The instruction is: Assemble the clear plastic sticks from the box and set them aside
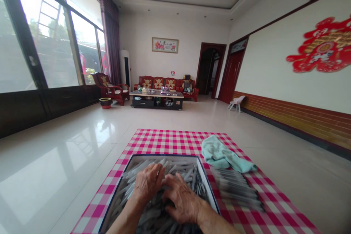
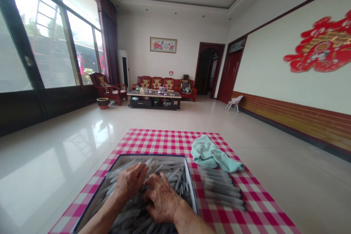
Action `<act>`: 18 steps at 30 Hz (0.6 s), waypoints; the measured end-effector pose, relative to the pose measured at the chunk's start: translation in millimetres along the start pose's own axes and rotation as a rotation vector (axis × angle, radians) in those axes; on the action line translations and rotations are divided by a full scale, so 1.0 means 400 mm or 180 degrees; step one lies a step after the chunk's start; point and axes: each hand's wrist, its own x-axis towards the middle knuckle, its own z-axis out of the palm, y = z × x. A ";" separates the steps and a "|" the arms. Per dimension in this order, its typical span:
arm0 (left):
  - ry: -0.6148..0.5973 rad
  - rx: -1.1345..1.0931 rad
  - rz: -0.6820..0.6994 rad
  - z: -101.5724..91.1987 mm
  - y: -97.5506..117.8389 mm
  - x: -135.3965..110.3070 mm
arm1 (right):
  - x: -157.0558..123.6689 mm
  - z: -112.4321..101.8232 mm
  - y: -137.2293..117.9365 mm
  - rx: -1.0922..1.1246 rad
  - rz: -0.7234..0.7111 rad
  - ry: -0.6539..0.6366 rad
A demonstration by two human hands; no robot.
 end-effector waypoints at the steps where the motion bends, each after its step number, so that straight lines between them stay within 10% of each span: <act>1: 0.0031 -0.0009 -0.0007 0.002 -0.002 0.000 | 0.003 0.000 0.003 -0.0019 0.0001 0.0071; 18: 0.0200 -0.0065 -0.0066 0.013 -0.012 -0.002 | 0.010 0.006 -0.015 -0.0034 -0.0277 -0.0346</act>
